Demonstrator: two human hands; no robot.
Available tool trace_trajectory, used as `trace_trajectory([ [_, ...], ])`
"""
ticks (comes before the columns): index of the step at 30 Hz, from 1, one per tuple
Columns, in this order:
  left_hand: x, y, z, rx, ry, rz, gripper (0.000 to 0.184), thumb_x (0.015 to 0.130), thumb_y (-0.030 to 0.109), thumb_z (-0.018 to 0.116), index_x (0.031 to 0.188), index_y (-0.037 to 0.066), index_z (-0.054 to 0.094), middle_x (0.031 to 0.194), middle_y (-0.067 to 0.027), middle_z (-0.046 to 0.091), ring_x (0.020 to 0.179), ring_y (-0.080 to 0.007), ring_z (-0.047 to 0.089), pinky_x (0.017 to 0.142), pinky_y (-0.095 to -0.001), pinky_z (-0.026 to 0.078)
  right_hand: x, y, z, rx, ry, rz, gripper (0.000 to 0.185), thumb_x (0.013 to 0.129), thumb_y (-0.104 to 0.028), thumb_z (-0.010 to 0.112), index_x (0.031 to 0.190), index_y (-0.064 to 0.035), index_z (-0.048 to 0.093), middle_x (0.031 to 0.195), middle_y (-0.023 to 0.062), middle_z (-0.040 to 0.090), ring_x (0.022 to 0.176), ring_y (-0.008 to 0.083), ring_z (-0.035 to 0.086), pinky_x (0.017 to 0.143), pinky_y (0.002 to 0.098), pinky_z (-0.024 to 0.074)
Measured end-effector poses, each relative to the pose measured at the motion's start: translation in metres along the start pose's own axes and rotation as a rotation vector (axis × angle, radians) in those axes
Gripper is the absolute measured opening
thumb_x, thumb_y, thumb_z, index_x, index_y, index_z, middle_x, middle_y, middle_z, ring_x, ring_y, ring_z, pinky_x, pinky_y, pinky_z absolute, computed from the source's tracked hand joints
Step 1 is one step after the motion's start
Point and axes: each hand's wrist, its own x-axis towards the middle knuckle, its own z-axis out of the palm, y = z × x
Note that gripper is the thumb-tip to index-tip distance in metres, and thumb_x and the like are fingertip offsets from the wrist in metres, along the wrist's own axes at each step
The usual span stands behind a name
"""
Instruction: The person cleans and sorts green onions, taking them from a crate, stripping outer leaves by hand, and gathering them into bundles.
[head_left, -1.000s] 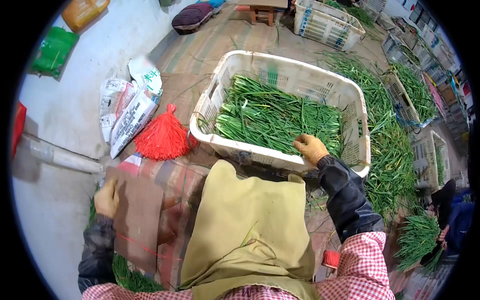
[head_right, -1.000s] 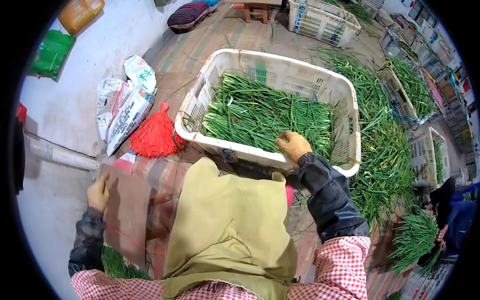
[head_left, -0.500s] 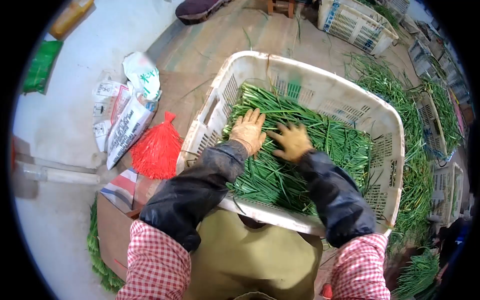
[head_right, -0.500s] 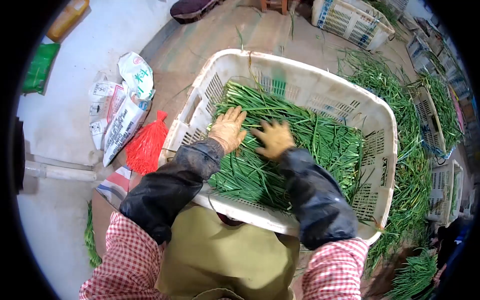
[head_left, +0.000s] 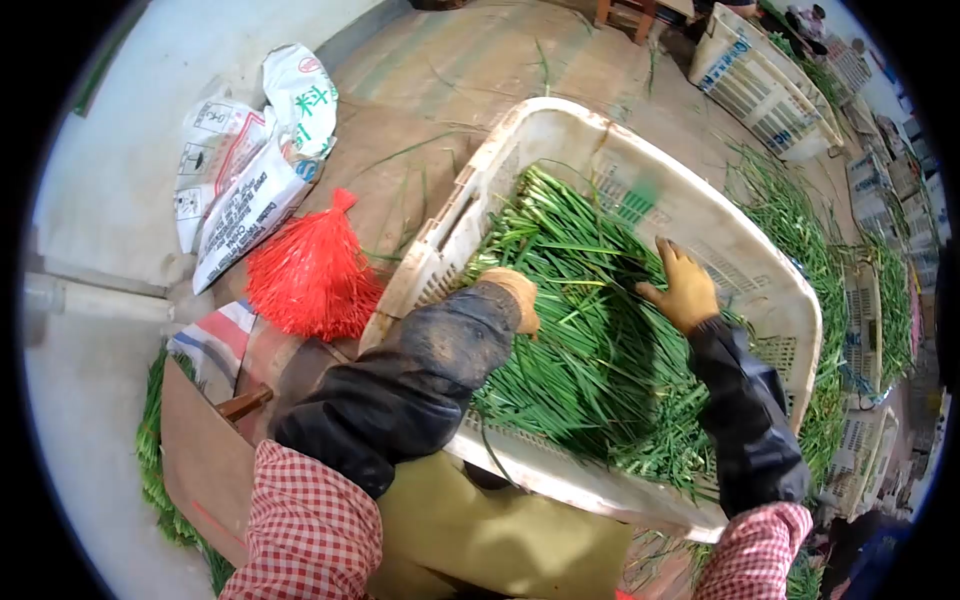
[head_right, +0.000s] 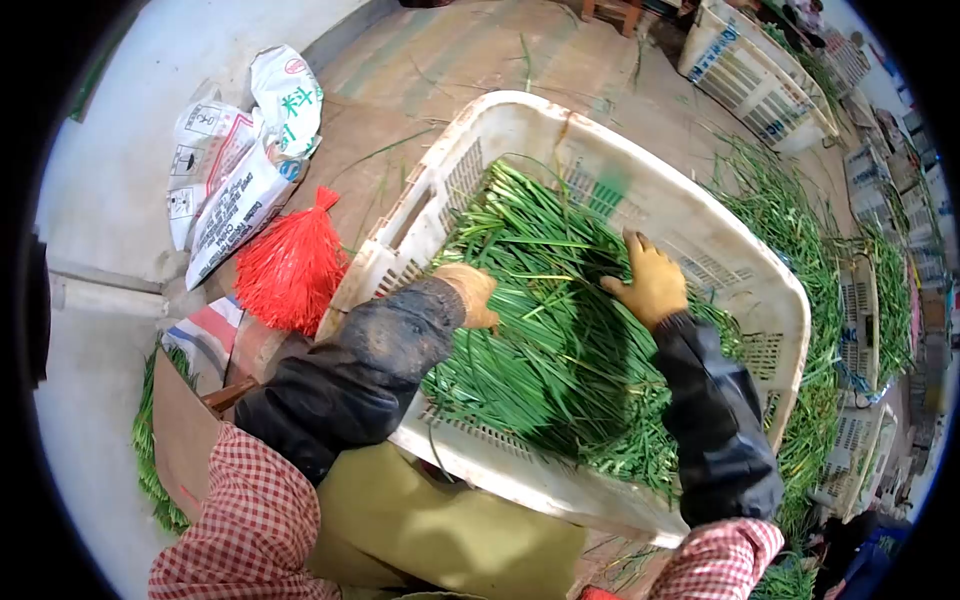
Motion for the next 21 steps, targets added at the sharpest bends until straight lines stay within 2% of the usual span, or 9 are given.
trace_trajectory([
  [3,-0.002,0.000,-0.003,-0.038,0.002,-0.024,0.056,0.080,0.046,0.065,0.118,0.003,0.064,0.120,-0.0181,0.063,0.112,-0.0313,0.060,0.097,-0.0395,0.048,0.065,-0.024,0.036,-0.067,-0.161,-0.022,0.115,0.064,-0.048,0.083,0.147,0.0016,0.021,0.147,0.0237,0.035,0.134,0.0350,0.038,0.108,0.0412,0.0372],
  [5,-0.006,0.002,-0.007,-0.074,-0.035,0.029,0.059,0.080,0.045,0.063,0.119,0.001,0.062,0.122,-0.0196,0.061,0.115,-0.0322,0.058,0.100,-0.0391,0.045,0.096,-0.037,0.066,-0.105,-0.153,-0.085,0.119,0.060,-0.042,0.085,0.148,0.0018,0.018,0.141,0.0261,0.041,0.128,0.0388,0.044,0.104,0.0394,0.0407],
  [6,0.001,0.004,0.001,-0.049,0.032,0.024,0.061,0.080,0.045,0.062,0.120,-0.001,0.061,0.127,-0.0200,0.058,0.119,-0.0346,0.055,0.103,-0.0394,0.043,0.109,-0.041,0.068,0.005,-0.259,-0.013,0.110,0.060,-0.036,0.083,0.144,0.0028,0.024,0.130,0.0284,0.050,0.118,0.0408,0.051,0.097,0.0394,0.0452],
  [9,0.004,0.013,0.006,-0.006,0.070,0.066,0.066,0.084,0.046,0.057,0.124,-0.006,0.057,0.140,-0.0203,0.047,0.127,-0.0427,0.046,0.109,-0.0435,0.035,0.123,-0.026,0.097,0.269,-0.005,0.053,0.086,0.063,-0.031,0.078,0.133,0.0004,0.040,0.107,0.0234,0.064,0.101,0.0361,0.062,0.088,0.0427,0.0496],
  [13,0.007,0.017,0.016,0.024,0.077,0.041,0.062,0.089,0.049,0.052,0.129,0.002,0.056,0.143,-0.0168,0.045,0.128,-0.0410,0.045,0.112,-0.0483,0.029,0.108,-0.039,0.096,0.332,-0.025,0.317,0.076,0.064,-0.025,0.077,0.129,-0.0007,0.046,0.106,0.0222,0.066,0.101,0.0341,0.064,0.089,0.0420,0.0494],
  [15,0.004,0.013,0.007,0.022,0.000,0.161,0.054,0.089,0.048,0.051,0.120,0.005,0.063,0.129,-0.0167,0.058,0.120,-0.0354,0.054,0.111,-0.0472,0.030,0.110,0.000,0.132,0.539,0.225,0.213,0.070,0.064,-0.023,0.076,0.125,0.0000,0.050,0.106,0.0222,0.067,0.101,0.0346,0.065,0.088,0.0386,0.0503],
  [17,0.009,0.019,0.013,0.052,0.011,0.113,0.050,0.089,0.048,0.051,0.108,0.005,0.069,0.110,-0.0160,0.067,0.106,-0.0319,0.062,0.106,-0.0487,0.036,0.096,-0.002,0.116,0.994,0.239,0.192,0.067,0.067,-0.014,0.077,0.126,0.0018,0.049,0.104,0.0193,0.068,0.094,0.0322,0.067,0.085,0.0351,0.0516],
  [19,0.002,0.022,0.011,0.019,0.080,0.107,0.049,0.088,0.047,0.052,0.099,0.003,0.071,0.095,-0.0144,0.070,0.097,-0.0323,0.065,0.098,-0.0490,0.043,0.100,-0.003,0.124,1.042,0.211,0.174,0.066,0.068,-0.011,0.077,0.126,0.0009,0.049,0.110,0.0211,0.065,0.098,0.0292,0.065,0.088,0.0358,0.0500],
  [21,-0.006,0.020,0.006,0.025,0.106,0.132,0.049,0.087,0.048,0.053,0.097,0.003,0.071,0.095,-0.0146,0.070,0.094,-0.0321,0.065,0.091,-0.0479,0.047,0.098,-0.008,0.131,0.614,0.253,0.079,0.073,0.066,-0.015,0.080,0.130,-0.0010,0.047,0.115,0.0243,0.062,0.106,0.0325,0.061,0.093,0.0371,0.0472],
])
